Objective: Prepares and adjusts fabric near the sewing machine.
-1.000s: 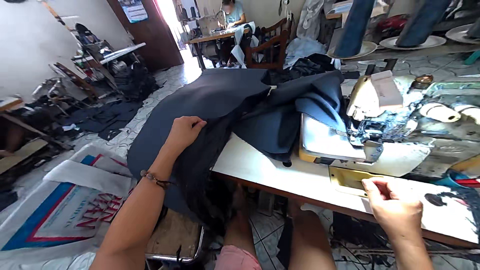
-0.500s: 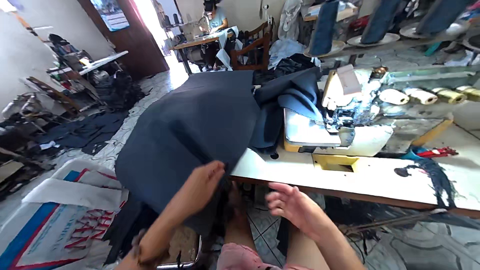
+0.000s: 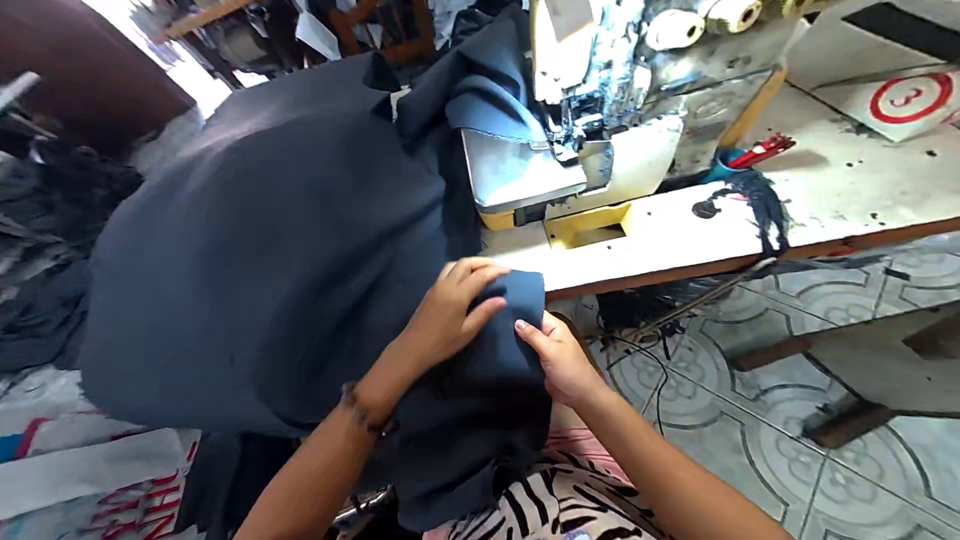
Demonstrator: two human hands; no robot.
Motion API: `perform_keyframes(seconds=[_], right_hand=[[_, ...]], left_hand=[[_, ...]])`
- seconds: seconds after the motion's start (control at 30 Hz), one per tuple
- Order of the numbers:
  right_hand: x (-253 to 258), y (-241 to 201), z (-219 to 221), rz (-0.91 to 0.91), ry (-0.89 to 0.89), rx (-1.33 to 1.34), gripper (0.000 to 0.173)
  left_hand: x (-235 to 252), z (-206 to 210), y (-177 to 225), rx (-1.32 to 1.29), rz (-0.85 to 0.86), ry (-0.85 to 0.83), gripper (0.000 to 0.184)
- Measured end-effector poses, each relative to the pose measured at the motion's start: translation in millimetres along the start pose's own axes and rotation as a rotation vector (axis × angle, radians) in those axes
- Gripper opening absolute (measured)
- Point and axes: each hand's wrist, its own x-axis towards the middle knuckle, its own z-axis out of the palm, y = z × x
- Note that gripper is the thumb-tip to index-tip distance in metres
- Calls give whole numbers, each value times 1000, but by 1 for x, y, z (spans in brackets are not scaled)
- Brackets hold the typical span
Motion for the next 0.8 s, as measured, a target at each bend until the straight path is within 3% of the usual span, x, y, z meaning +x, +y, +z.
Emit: perform_keyframes(seconds=[0.13, 0.37, 0.6, 0.8], right_hand=[[-3, -4, -26, -115, -40, -198, 21], [-6, 12, -47, -245, -52, -559, 30], [-5, 11, -53, -241, -84, -500, 37], [5, -3, -53, -231, -173, -359, 25]], left_hand=[[41, 23, -9, -16, 48, -89, 45], [52, 31, -12, -45, 42, -141, 35], [50, 32, -20, -219, 110, -84, 18], [50, 32, -20, -250, 136, -41, 13]])
